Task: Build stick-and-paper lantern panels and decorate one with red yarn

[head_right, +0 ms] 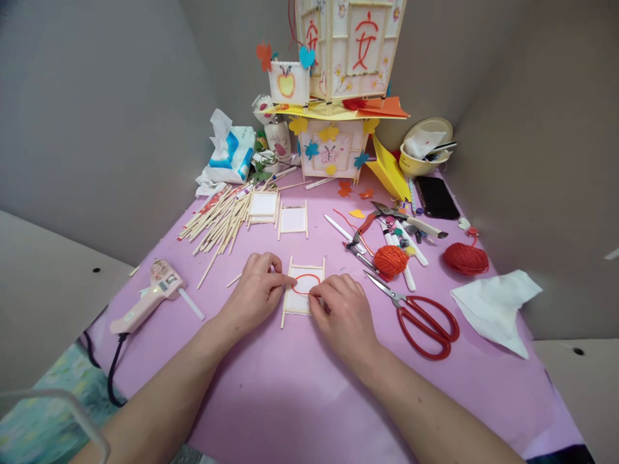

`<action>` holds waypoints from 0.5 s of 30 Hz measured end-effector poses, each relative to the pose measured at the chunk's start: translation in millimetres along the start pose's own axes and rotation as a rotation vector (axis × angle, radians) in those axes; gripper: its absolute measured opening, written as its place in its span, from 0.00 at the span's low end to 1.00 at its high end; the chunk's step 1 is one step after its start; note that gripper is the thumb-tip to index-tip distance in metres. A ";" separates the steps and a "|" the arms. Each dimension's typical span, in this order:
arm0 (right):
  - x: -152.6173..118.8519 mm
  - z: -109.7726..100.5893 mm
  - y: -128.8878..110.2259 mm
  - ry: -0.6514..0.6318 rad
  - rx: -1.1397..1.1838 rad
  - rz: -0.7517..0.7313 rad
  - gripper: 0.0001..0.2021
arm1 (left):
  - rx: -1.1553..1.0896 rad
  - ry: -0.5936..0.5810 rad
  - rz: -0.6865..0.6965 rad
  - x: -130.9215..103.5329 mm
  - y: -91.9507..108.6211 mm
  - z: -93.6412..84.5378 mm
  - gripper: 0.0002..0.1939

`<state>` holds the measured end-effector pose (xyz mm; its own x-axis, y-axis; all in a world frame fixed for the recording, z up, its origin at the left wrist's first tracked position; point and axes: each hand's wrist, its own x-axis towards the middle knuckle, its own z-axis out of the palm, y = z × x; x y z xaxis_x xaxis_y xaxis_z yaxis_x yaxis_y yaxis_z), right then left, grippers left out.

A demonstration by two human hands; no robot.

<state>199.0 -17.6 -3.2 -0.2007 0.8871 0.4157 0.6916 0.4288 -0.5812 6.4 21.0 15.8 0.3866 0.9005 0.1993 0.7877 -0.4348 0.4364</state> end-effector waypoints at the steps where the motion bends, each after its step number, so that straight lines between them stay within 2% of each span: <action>1: -0.1 0.0 0.2 -0.001 0.000 0.001 0.05 | 0.000 0.004 0.002 0.1 0.0 0.2 0.17; 6: -0.2 0.2 1.9 -0.003 -0.007 -0.007 0.05 | -0.005 0.035 -0.004 -0.4 0.4 -1.8 0.19; 15: 1.2 -1.2 1.7 -0.022 -0.051 0.012 0.05 | 0.006 0.012 -0.001 -0.8 0.0 -1.8 0.19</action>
<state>200.7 -16.0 -2.8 -0.2066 0.8959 0.3932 0.7285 0.4091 -0.5494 5.2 20.3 17.2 0.3798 0.9011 0.2093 0.7909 -0.4337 0.4317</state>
